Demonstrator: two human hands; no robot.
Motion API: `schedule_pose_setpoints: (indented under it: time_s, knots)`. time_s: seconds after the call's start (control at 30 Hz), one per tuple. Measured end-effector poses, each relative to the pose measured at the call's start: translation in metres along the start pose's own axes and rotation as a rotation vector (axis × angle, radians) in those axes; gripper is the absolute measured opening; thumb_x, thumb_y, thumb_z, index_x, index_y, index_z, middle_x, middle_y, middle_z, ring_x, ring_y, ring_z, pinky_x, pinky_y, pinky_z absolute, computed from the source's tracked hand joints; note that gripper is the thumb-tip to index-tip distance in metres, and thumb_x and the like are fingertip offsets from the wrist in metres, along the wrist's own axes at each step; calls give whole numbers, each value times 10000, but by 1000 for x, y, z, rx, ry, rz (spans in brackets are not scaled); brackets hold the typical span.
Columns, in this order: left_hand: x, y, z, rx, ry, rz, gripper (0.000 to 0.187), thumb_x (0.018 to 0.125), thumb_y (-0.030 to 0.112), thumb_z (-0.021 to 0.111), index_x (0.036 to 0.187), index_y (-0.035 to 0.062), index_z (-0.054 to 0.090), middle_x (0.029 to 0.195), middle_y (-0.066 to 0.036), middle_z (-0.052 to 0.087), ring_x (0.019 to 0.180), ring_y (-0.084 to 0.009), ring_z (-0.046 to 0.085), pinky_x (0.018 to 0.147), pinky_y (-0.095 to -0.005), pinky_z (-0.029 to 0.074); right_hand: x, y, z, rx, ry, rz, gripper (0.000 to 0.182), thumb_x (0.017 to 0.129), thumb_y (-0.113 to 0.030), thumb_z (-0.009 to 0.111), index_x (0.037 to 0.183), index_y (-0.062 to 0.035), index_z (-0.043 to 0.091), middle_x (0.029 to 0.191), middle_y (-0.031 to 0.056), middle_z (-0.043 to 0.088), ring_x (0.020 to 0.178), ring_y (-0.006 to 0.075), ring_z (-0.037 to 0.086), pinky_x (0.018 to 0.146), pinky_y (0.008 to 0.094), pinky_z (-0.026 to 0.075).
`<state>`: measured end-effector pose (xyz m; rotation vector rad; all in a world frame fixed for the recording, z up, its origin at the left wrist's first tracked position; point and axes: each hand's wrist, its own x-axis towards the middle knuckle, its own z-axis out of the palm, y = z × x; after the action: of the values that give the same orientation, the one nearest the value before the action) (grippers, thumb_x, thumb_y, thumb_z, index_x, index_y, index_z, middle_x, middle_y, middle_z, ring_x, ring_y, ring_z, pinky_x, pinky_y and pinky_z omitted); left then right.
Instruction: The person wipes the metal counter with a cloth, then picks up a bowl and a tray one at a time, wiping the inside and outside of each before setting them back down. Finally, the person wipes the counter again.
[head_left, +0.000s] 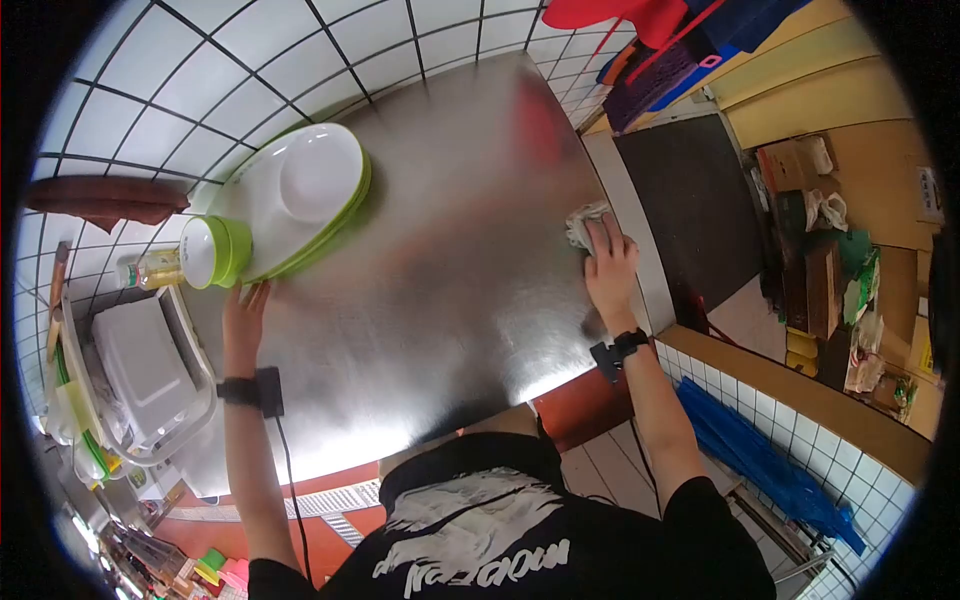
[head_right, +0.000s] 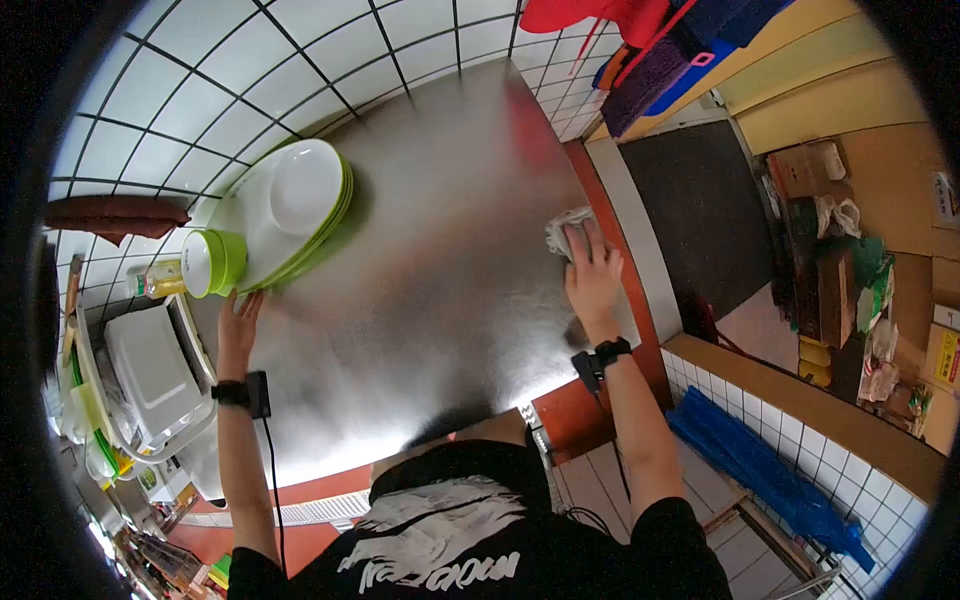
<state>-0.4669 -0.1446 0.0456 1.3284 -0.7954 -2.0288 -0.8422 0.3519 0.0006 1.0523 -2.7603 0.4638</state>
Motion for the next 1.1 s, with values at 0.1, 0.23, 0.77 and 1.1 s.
schedule_pose_setpoints:
  time_s: [0.1, 0.23, 0.77, 1.1]
  knots:
    - [20, -10, -1, 5, -62, -57, 411, 1014, 91, 447, 1360, -100, 335, 1325, -274, 439, 1269, -408, 463, 1081, -481, 473, -54, 18, -17, -22, -48, 58, 678, 767, -70, 608, 1414, -236, 491, 1476, 78, 430, 1155, 344, 452, 1007, 495, 370]
    - [44, -26, -5, 51, -63, -11, 309, 951, 74, 531, 1199, -89, 442, 1193, -234, 486, 1171, -390, 518, 1031, -520, 513, -112, 2, -28, -136, 55, 200, 682, 756, -55, 598, 1418, -175, 481, 1463, 124, 435, 1128, 376, 460, 1001, 491, 378]
    - [-92, -60, -60, 73, 110, 4, 428, 881, 10, 523, 1287, 68, 401, 1170, -135, 522, 992, -329, 606, 846, -485, 588, -121, -154, -1, 108, -177, -184, 648, 797, -197, 612, 1433, -223, 490, 1526, 104, 374, 1215, 414, 418, 1014, 550, 347]
    - [-243, -121, -177, 8, 256, -194, 333, 887, 71, 597, 1208, 17, 528, 1109, -122, 590, 1001, -279, 620, 868, -465, 568, 41, -148, 59, 48, 127, 108, 601, 868, -112, 593, 1450, -143, 445, 1513, 158, 389, 1278, 399, 433, 1058, 554, 318]
